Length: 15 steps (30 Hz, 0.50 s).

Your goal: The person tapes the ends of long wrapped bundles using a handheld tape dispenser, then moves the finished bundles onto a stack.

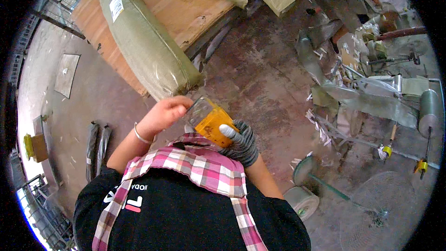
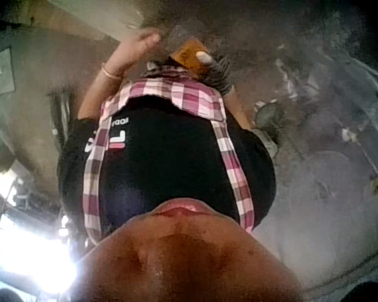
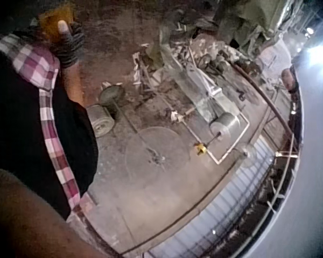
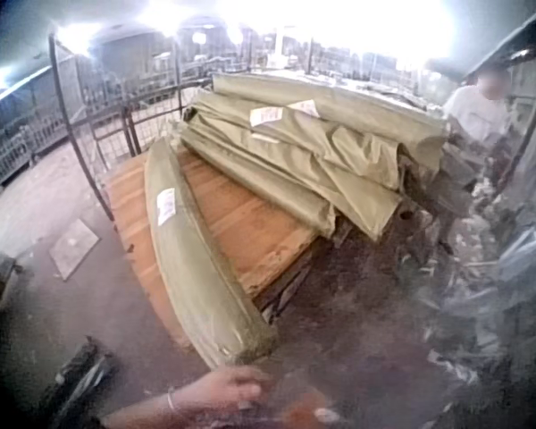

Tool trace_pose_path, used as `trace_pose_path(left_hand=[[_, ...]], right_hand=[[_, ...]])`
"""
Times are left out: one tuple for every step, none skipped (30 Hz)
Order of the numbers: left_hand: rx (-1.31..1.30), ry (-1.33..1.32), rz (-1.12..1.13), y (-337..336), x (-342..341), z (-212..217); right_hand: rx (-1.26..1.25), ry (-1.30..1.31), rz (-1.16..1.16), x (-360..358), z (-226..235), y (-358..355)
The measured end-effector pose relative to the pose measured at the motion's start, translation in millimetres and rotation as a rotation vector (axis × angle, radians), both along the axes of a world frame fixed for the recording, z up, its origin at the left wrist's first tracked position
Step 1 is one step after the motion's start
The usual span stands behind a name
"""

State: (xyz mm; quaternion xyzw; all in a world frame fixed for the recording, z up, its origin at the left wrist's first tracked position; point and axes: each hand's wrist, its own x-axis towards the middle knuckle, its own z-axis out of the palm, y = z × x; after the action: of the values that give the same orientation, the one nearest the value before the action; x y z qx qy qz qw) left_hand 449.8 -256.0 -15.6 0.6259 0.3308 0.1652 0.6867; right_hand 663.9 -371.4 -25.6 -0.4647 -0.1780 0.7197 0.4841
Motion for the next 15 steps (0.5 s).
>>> trace_pose_path(left_hand=[[-0.064, 0.022, 0.061, -9, 4, 11], [-0.171, -0.033, 0.087, -14, 0, 9], [-0.278, -0.088, 0.113, -18, -4, 2], [-0.385, -0.144, 0.141, -23, -10, -5], [-0.503, -0.167, 0.177, -26, -11, -7], [-0.476, -0.075, 0.203, -24, -16, -9], [-0.449, 0.017, 0.227, -20, -21, -11], [-0.425, 0.109, 0.250, -14, -26, -11], [-0.171, 0.276, 0.144, -7, -33, -16], [0.090, 0.427, 0.179, 2, -41, -19], [0.353, 0.574, 0.210, 13, -48, -22], [0.634, 0.581, 0.332, 27, -55, -22], [0.599, 0.732, 0.399, 46, -57, -14], [0.759, 0.724, 0.308, 64, -64, -16], [0.985, 0.752, 0.288, 71, -67, -31]], right_hand=[[0.024, -0.130, 0.040, -1, -19, -6], [0.010, -0.153, 0.085, -3, -19, -6], [-0.001, -0.175, 0.131, -5, -19, -7], [-0.013, -0.195, 0.177, -8, -19, -7], [-0.084, -0.103, 0.190, -11, -16, -5], [-0.155, -0.010, 0.202, -13, -15, -4], [-0.136, 0.059, 0.211, -17, -20, -3], [-0.056, -0.116, 0.289, -16, -27, -7], [0.032, -0.290, 0.369, -15, -38, -12], [-0.004, -0.288, 0.347, -15, -51, -19], [-0.038, -0.288, 0.325, -15, -64, -25], [-0.072, -0.286, 0.300, -15, -79, -31], [0.175, -0.614, 0.329, -6, -113, -58], [0.229, -0.797, 0.428, 0, -135, -61], [0.293, -0.989, 0.532, 4, -157, -62]])
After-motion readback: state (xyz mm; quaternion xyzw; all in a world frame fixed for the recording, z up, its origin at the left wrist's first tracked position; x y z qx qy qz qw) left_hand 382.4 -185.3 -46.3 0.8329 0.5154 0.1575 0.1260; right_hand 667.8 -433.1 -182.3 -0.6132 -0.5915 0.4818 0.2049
